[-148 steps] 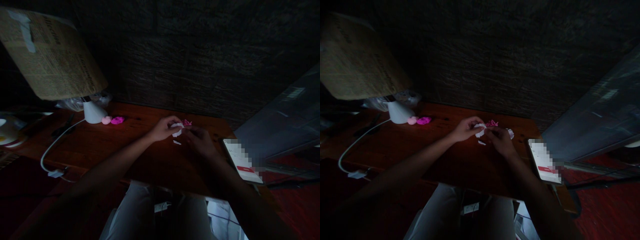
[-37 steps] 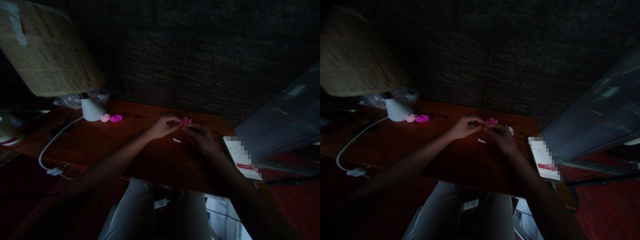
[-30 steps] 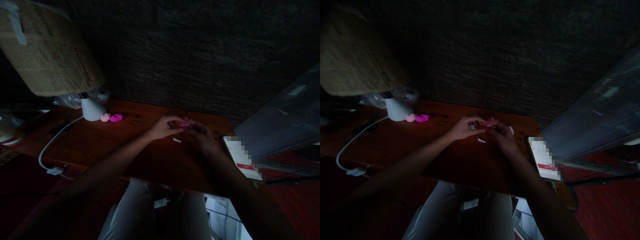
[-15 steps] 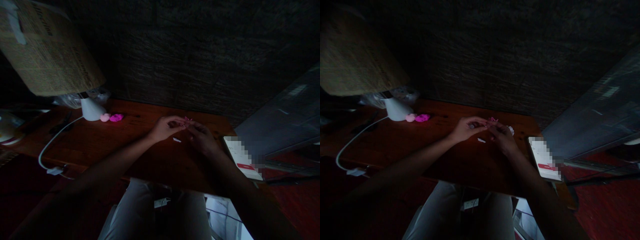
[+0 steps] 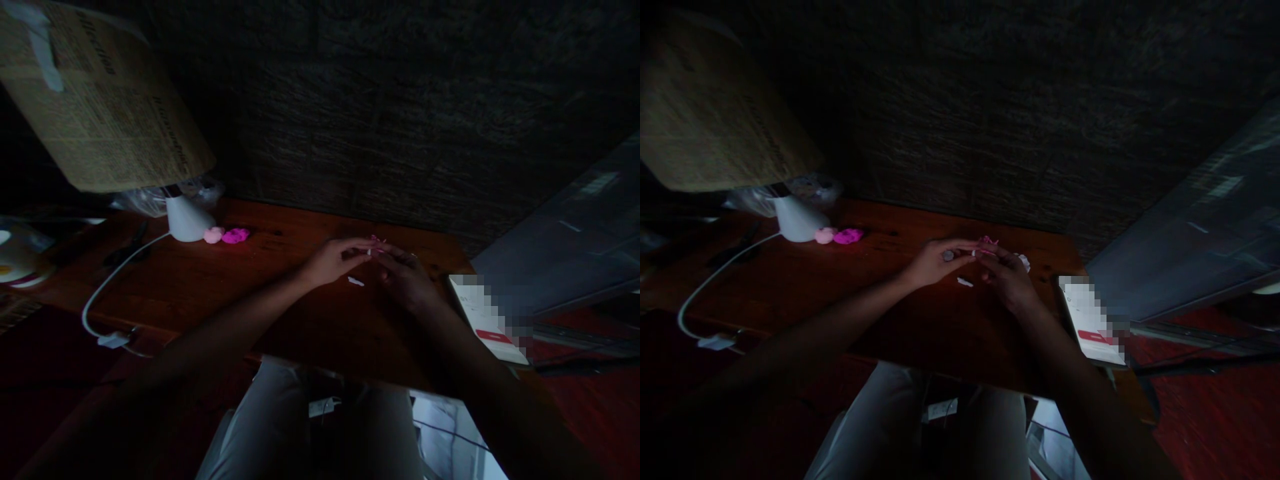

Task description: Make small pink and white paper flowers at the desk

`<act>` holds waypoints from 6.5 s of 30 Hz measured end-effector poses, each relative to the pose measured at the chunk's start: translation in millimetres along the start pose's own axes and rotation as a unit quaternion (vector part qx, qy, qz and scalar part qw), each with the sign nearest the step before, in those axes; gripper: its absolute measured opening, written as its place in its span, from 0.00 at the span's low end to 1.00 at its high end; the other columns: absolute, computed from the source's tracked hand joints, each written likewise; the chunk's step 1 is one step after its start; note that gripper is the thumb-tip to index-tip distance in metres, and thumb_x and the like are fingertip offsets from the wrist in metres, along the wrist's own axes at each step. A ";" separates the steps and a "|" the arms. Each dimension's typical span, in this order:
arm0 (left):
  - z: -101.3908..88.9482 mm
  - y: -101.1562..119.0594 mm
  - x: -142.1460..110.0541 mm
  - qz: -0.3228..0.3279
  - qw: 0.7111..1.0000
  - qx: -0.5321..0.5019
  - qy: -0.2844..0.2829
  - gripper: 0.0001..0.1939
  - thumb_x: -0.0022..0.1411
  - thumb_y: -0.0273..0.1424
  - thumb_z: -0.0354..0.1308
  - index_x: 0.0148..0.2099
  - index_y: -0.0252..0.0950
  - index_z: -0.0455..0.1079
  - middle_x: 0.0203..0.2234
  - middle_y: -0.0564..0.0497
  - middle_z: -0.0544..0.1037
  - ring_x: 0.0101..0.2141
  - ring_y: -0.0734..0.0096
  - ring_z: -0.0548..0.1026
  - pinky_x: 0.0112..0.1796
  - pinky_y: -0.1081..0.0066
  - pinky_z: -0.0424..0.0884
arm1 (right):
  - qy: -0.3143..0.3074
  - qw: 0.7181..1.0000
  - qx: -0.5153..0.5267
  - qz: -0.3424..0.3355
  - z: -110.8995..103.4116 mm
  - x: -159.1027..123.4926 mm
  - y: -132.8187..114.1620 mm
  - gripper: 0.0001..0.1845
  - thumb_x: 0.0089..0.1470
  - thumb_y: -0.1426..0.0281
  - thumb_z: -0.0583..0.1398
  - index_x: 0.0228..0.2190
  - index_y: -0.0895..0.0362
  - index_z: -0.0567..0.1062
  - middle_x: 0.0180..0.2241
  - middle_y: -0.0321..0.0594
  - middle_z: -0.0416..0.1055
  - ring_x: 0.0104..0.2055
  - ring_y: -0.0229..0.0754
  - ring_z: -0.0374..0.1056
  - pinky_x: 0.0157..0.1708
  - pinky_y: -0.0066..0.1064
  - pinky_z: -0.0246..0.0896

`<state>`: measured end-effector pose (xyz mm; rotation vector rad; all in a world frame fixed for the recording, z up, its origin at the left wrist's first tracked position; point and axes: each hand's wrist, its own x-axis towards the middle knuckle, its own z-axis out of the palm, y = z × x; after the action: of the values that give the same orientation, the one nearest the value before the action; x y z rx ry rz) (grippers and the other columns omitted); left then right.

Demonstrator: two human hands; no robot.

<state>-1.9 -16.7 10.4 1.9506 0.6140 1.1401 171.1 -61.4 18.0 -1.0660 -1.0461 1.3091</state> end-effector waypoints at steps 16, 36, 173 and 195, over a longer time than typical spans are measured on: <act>-1.2 -6.1 4.3 -0.046 0.995 -0.088 0.005 0.24 0.57 0.41 0.66 0.52 0.33 0.76 0.48 0.41 0.81 0.46 0.62 0.81 0.49 0.65 0.75 | 0.005 0.999 0.021 0.025 -1.3 1.9 0.4 0.20 0.36 0.63 0.74 0.35 0.53 0.83 0.35 0.40 0.80 0.24 0.31 0.65 0.22 0.24 0.55; -4.7 1.0 5.6 -0.056 0.995 -0.082 0.013 0.19 0.54 0.36 0.69 0.45 0.32 0.74 0.34 0.46 0.84 0.35 0.68 0.82 0.39 0.71 0.75 | -0.025 1.000 0.007 -0.005 -3.1 1.7 2.8 0.17 0.40 0.60 0.73 0.34 0.52 0.83 0.35 0.41 0.80 0.29 0.36 0.68 0.24 0.27 0.57; -0.4 -9.1 4.0 -0.157 0.978 -0.134 -0.006 0.18 0.56 0.41 0.66 0.43 0.33 0.75 0.29 0.51 0.78 0.25 0.80 0.70 0.27 0.76 0.67 | -0.024 0.969 -0.211 -0.124 -4.0 0.3 -1.6 0.24 0.46 0.49 0.67 0.32 0.57 0.82 0.31 0.41 0.78 0.27 0.39 0.67 0.28 0.31 0.63; 1.3 -4.8 5.3 -0.169 0.973 -0.156 0.006 0.14 0.58 0.39 0.65 0.38 0.33 0.73 0.24 0.55 0.73 0.23 0.82 0.68 0.25 0.78 0.64 | -0.006 0.970 -0.215 -0.109 -7.3 1.2 1.1 0.21 0.49 0.50 0.66 0.32 0.55 0.82 0.30 0.38 0.77 0.27 0.38 0.65 0.27 0.30 0.60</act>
<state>1.7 -10.6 8.8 1.5065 0.6949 0.9676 178.1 -60.3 15.4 -1.2192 -1.4549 0.9321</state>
